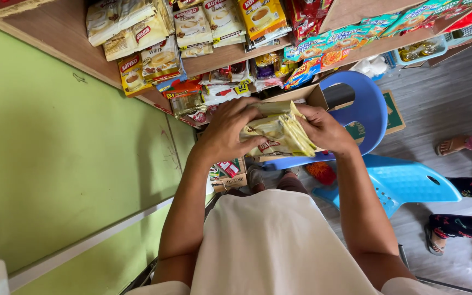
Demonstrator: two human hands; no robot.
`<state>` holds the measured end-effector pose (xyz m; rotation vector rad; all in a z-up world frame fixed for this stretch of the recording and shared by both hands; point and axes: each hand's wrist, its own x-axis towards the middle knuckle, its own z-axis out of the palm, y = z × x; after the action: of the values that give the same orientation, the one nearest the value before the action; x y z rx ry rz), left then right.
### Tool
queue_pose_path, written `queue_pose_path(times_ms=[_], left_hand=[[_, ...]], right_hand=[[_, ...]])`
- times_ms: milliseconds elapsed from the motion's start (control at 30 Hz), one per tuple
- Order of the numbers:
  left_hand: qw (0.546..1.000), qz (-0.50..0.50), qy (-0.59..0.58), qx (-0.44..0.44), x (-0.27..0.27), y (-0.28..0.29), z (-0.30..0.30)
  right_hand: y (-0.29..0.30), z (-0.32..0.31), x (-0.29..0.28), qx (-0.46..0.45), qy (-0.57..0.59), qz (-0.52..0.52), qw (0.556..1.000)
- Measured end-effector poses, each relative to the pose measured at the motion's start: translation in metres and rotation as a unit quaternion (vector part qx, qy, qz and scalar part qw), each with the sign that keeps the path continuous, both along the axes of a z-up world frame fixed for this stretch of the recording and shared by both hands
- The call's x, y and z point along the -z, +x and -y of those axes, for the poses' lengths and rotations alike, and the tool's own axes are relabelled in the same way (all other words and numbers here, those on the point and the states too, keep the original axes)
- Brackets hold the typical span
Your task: Picking grocery items from shelves to pack into a box and labeling a can using a price gun.
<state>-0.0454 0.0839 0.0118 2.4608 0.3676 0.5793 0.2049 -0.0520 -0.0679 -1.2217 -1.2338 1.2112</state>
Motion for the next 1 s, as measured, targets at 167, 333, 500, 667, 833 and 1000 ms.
queue_pose_path(times_ms=[167, 333, 500, 667, 833, 1000], left_hand=[[0.987, -0.079, -0.139, -0.01, -0.01, 0.008, 0.013], [0.969, 0.011, -0.24, 0.056, -0.004, 0.013, 0.01], [0.941, -0.045, -0.328, 0.072, 0.012, 0.006, -0.004], [0.915, -0.005, -0.394, 0.089, -0.012, -0.022, -0.024], [0.821, 0.149, -0.545, 0.081, -0.028, -0.056, -0.039], [0.745, 0.242, -0.617, 0.076, -0.004, -0.053, -0.022]], right_hand=[[0.005, 0.002, -0.02, 0.006, -0.015, 0.007, 1.0], [-0.001, 0.002, -0.016, -0.018, -0.052, -0.074, 0.996], [0.006, 0.009, 0.007, 0.068, -0.093, -0.113, 0.987], [0.016, 0.025, 0.016, -0.034, -0.037, -0.108, 0.993], [0.011, 0.03, 0.06, -0.012, -0.156, 0.072, 0.985], [0.015, 0.01, 0.098, 0.03, -0.064, -0.04, 0.997]])
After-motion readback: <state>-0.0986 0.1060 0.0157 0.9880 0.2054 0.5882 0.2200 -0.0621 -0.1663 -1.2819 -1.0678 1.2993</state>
